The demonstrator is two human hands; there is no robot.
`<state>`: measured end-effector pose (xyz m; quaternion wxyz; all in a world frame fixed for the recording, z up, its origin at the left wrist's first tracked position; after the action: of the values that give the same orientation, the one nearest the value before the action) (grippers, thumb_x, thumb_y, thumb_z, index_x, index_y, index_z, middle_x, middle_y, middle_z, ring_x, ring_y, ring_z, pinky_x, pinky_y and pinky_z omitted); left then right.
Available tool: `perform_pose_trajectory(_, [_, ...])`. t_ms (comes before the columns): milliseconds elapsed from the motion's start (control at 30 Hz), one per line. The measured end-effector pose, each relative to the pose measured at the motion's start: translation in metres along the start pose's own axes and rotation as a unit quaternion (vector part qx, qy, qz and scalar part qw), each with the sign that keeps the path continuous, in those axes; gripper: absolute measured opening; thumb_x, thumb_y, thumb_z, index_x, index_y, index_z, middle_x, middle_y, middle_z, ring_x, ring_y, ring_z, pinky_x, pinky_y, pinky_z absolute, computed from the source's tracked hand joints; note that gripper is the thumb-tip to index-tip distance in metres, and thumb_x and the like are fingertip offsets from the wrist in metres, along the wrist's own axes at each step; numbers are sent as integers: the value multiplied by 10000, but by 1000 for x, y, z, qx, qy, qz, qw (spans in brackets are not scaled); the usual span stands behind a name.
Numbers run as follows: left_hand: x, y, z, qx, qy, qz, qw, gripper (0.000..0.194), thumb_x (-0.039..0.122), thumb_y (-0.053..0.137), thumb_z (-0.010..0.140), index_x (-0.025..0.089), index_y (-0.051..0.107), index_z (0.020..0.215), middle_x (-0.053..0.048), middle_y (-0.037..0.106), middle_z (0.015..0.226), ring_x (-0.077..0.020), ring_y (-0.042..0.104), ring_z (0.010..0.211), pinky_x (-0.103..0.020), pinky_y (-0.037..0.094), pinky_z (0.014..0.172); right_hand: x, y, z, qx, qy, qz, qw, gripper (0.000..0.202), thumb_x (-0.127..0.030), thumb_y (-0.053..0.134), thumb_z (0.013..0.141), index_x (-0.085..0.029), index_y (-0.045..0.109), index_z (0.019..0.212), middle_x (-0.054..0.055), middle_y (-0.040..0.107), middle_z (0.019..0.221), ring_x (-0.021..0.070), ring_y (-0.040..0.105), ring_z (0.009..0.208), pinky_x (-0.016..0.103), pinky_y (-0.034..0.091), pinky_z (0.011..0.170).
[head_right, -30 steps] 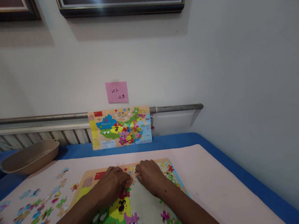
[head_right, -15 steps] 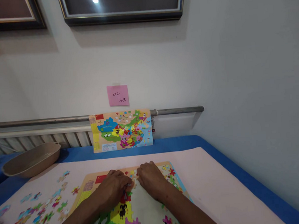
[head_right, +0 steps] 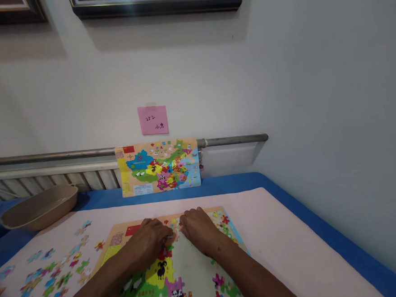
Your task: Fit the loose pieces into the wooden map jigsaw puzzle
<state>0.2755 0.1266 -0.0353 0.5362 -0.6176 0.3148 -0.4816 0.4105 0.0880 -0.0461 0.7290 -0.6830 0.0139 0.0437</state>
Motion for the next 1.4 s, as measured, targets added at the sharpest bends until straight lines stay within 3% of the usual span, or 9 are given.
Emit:
perform_pose_trajectory(800, [2, -1, 1, -5, -7, 6, 1000, 183, 60, 573, 828, 232, 623, 866, -25, 699, 858, -265, 614, 949, -419, 336, 850, -6, 1, 1, 3, -11, 12, 1000, 161, -223, 579, 1024, -173, 712, 947, 96, 751, 1015, 273, 679, 1017, 394, 368, 844])
perform_pose_trajectory(1133, [1, -2, 17, -6, -17, 1, 1000, 189, 79, 598, 875, 258, 659, 883, 3, 704, 890, -243, 614, 920, -395, 335, 815, -8, -1, -1, -6, -2, -7, 1000, 233, -227, 519, 1051, -166, 724, 959, 113, 761, 1038, 290, 699, 1019, 408, 384, 837])
perform_pose_trajectory(1400, [6, 1, 19, -32, -37, 30, 998, 188, 102, 609, 857, 249, 697, 936, -57, 696, 1030, -287, 644, 1045, -422, 398, 857, -9, -5, -1, -6, -1, -5, 1000, 234, -250, 541, 1051, -173, 733, 942, 109, 765, 1020, 293, 699, 1009, 406, 391, 834])
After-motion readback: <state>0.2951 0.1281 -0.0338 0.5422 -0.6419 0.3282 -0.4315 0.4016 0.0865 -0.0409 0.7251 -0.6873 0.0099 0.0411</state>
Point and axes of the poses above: each hand's wrist, its own z-axis towards the middle knuckle, its own y-axis out of the palm, x = y × z, the point moved 7 cm from there along z, towards the middle knuckle
